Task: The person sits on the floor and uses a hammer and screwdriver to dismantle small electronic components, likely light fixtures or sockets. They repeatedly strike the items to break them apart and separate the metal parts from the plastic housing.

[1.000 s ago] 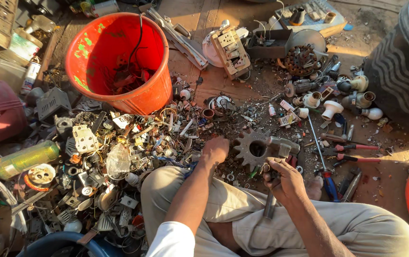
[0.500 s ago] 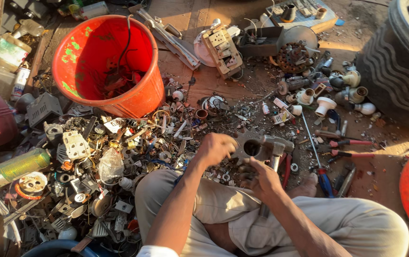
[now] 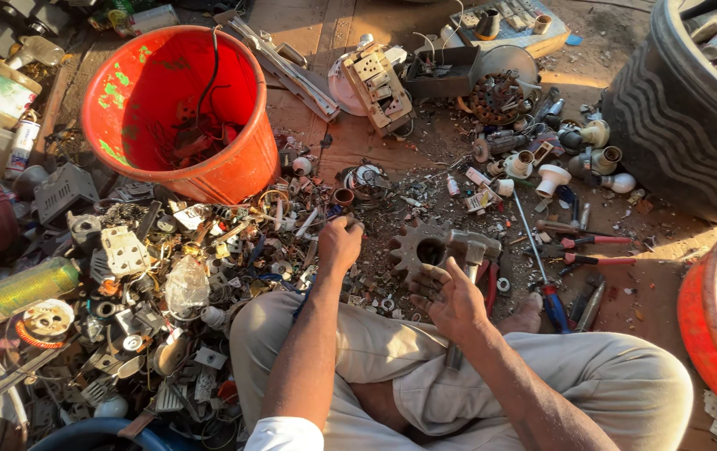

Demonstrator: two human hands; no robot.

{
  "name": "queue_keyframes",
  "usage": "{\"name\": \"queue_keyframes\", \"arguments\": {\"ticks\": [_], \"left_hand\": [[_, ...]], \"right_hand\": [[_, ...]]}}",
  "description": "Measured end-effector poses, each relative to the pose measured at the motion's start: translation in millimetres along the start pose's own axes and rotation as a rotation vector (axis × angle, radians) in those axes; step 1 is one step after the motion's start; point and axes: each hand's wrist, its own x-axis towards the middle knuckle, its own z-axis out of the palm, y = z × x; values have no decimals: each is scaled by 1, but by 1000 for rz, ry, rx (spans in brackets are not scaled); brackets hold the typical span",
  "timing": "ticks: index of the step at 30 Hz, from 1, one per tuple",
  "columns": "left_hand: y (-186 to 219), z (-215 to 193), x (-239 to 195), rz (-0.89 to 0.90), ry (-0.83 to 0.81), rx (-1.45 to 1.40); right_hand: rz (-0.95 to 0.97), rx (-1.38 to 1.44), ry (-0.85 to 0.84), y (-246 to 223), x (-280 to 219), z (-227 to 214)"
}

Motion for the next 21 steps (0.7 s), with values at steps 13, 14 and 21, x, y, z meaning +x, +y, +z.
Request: {"name": "queue_keyframes", "arguments": {"ticks": [13, 14, 21], "left_hand": [[-1, 13, -10, 6, -165, 187], [-1, 13, -11, -6, -183, 203], [-4, 13, -18, -4, -198, 253]], "right_hand": [[-27, 139, -239, -13, -47, 29], [-32, 148, -245, -14, -51, 29], [-206, 272, -301, -46, -60, -19]]}}
